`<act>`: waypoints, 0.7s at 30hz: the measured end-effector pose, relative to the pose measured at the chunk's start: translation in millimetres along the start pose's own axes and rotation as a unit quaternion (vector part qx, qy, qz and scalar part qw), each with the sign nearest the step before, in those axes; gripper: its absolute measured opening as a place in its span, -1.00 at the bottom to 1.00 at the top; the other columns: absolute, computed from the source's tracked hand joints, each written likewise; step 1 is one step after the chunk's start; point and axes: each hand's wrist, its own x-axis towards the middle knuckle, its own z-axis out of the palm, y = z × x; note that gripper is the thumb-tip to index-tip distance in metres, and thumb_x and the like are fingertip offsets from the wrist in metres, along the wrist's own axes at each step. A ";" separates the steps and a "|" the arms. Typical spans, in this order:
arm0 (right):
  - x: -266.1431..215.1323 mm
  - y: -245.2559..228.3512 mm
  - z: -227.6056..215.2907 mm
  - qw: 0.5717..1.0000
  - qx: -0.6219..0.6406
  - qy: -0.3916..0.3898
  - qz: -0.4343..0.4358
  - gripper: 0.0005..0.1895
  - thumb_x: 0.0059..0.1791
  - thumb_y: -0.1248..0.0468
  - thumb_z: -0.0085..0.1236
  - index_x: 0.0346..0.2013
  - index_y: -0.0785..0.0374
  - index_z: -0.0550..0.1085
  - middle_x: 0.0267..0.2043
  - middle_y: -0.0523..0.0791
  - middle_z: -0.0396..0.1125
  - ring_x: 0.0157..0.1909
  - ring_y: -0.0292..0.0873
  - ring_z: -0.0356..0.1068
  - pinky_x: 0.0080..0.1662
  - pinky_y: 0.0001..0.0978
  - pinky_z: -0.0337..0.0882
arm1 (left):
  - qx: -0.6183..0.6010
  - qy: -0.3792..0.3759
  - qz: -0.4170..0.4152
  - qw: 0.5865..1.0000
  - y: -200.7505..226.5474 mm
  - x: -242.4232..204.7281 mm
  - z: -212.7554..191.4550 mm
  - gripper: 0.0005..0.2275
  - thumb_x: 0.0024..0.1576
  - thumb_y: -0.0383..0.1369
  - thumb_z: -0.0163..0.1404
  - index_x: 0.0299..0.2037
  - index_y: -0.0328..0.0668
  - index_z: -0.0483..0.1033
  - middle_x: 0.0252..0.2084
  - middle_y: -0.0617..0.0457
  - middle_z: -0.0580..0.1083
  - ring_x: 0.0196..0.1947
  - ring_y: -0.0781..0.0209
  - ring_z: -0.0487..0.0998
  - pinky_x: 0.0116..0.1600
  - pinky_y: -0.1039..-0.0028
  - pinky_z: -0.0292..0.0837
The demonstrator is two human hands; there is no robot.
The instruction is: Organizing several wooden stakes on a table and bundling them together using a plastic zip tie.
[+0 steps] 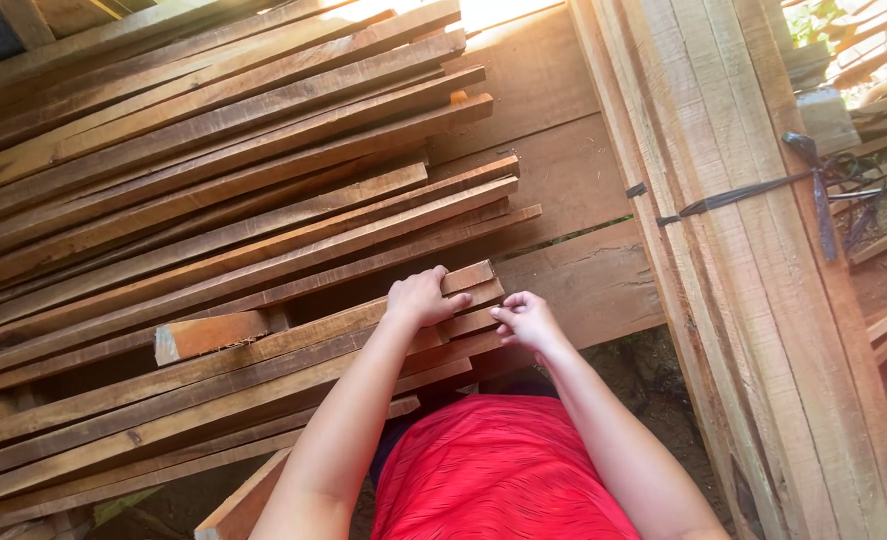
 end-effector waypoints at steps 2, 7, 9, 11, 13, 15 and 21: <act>3.7 7.1 -6.7 1.000 -0.013 0.004 -0.014 -0.65 -0.04 0.29 0.32 -0.05 0.34 0.40 -0.33 -0.10 0.44 -0.42 -0.28 0.40 -0.41 -0.39 0.49 | 0.004 -0.014 -0.008 1.000 2.4 -0.4 -4.6 -0.36 0.02 0.25 0.02 0.13 -0.04 0.47 0.10 -0.07 0.55 0.12 -0.03 0.56 0.16 0.14 0.46; 3.3 1.6 -10.7 0.998 -0.033 0.002 -0.050 -0.71 -0.05 0.29 0.31 -0.11 0.32 0.43 -0.36 -0.13 0.43 -0.42 -0.31 0.37 -0.42 -0.41 0.46 | 0.001 0.002 -0.013 1.000 0.4 -3.6 1.3 -0.34 0.01 0.24 0.03 0.20 0.03 0.44 0.12 -0.04 0.53 0.13 -0.01 0.54 0.18 0.15 0.42; -5.2 -5.7 -16.5 0.999 -0.028 0.007 -0.043 -0.73 -0.04 0.28 0.29 -0.14 0.27 0.42 -0.37 -0.16 0.43 -0.43 -0.32 0.36 -0.42 -0.44 0.45 | 0.015 0.015 -0.008 1.000 0.7 -1.5 4.0 -0.34 0.01 0.25 0.03 0.20 0.00 0.43 0.11 -0.07 0.53 0.11 -0.03 0.54 0.17 0.16 0.42; -0.5 2.4 -21.4 0.999 -0.024 0.008 -0.049 -0.74 -0.03 0.28 0.29 -0.15 0.27 0.41 -0.38 -0.15 0.42 -0.44 -0.31 0.34 -0.42 -0.44 0.42 | 0.016 0.009 -0.008 1.000 2.9 -2.6 0.4 -0.35 0.02 0.25 0.03 0.18 -0.01 0.45 0.11 -0.06 0.54 0.12 -0.02 0.55 0.17 0.15 0.42; -0.3 9.2 -25.0 0.998 -0.021 0.007 -0.054 -0.75 -0.03 0.28 0.29 -0.16 0.26 0.40 -0.39 -0.13 0.40 -0.45 -0.30 0.33 -0.43 -0.44 0.39 | 0.015 0.004 -0.011 1.000 4.6 -5.0 2.4 -0.35 0.02 0.24 0.03 0.17 -0.02 0.46 0.10 -0.06 0.55 0.12 -0.02 0.55 0.17 0.15 0.43; 3.1 6.3 -22.2 0.994 -0.063 0.031 -0.089 -0.73 -0.03 0.28 0.32 -0.16 0.28 0.41 -0.37 -0.12 0.42 -0.41 -0.27 0.35 -0.40 -0.39 0.39 | 0.013 0.018 -0.006 1.000 2.2 -4.4 0.6 -0.35 0.01 0.25 0.02 0.18 0.00 0.45 0.11 -0.05 0.54 0.12 -0.03 0.54 0.16 0.15 0.42; 53.1 -19.3 -49.7 0.966 -0.131 0.134 -0.180 -0.56 0.08 -0.08 0.01 -0.07 0.24 0.47 -0.05 -0.08 0.47 -0.08 -0.19 0.48 -0.04 -0.25 0.48 | 0.009 0.009 -0.001 1.000 0.3 -2.7 1.3 -0.36 0.04 0.25 0.00 0.18 -0.02 0.44 0.09 -0.08 0.54 0.11 -0.04 0.55 0.15 0.14 0.43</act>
